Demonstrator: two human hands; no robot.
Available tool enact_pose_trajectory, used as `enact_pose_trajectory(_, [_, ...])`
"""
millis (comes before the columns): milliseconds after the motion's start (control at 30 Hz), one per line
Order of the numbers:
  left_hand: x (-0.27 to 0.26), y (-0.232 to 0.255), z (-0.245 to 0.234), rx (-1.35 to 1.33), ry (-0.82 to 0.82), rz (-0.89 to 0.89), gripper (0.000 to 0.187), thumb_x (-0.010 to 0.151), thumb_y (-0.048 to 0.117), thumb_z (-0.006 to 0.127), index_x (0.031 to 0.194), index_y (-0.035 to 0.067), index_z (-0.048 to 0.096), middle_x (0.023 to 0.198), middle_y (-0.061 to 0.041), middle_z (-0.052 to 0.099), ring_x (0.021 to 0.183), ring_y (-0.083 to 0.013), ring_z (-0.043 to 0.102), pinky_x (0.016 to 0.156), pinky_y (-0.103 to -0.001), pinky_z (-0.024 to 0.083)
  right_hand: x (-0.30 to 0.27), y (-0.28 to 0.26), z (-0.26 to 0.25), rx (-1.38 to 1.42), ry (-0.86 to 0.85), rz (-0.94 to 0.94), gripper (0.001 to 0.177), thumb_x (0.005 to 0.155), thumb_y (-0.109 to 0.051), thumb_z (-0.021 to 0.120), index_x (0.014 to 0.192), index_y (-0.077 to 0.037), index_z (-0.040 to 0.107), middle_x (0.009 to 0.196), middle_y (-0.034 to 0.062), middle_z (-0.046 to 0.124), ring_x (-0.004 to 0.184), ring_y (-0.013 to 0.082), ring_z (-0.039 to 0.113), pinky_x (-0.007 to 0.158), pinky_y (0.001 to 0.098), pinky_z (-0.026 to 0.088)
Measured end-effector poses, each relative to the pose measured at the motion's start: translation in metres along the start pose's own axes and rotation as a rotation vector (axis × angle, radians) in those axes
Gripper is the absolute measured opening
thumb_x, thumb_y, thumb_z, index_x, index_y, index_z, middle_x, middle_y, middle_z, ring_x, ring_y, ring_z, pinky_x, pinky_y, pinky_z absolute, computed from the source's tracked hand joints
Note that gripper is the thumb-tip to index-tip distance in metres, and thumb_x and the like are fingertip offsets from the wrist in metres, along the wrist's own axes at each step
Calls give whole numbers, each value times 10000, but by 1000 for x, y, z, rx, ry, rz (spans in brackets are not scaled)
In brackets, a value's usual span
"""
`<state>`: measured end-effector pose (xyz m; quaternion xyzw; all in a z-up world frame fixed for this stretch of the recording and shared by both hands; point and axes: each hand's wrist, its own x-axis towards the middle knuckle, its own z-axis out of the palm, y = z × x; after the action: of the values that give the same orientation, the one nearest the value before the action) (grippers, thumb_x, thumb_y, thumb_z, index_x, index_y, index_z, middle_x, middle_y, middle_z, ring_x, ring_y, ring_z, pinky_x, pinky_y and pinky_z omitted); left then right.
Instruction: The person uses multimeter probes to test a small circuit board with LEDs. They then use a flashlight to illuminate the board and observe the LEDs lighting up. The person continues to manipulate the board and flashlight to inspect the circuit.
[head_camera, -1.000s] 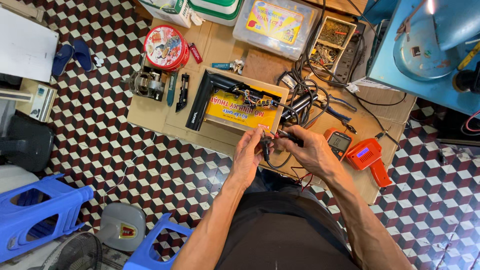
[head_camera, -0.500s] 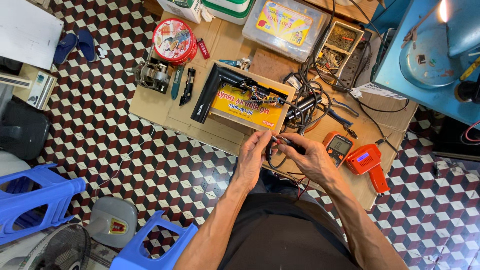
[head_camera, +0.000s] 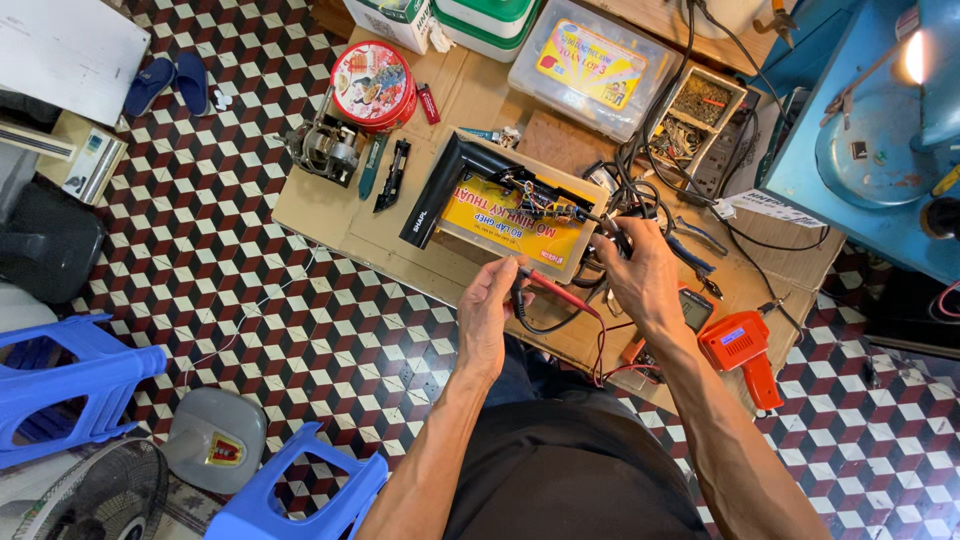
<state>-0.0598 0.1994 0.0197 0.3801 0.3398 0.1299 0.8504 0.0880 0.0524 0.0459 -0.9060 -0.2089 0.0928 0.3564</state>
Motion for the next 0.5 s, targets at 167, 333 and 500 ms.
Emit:
enact_pose_trajectory(167, [7,12,-6,-37,63,13,353,997,324,653,1179,26,707,945,-13,688,796,-103,628,761,-259,533,20,3,8,-59,8,43,353,965,-270,704,1198,-10,649,1135,191,639,963,342,662,861,445,525])
enact_pose_trajectory(333, [24,29,-4,-27,72,9,363,973,300,625,1252,72,674,1060,-19,673,873,-67,642,765,-256,548,32,8,9,-94,56,-127,349,920,-259,733,1147,-7,651,1114,207,646,959,367,662,821,445,536])
enact_pose_trajectory(500, [49,35,-2,46,8,32,350,1015,270,613,1181,-29,688,1387,-53,594,902,-104,631,802,-262,546,33,10,7,74,-41,59,252,936,-204,720,1116,-35,670,945,130,671,814,264,674,723,386,533])
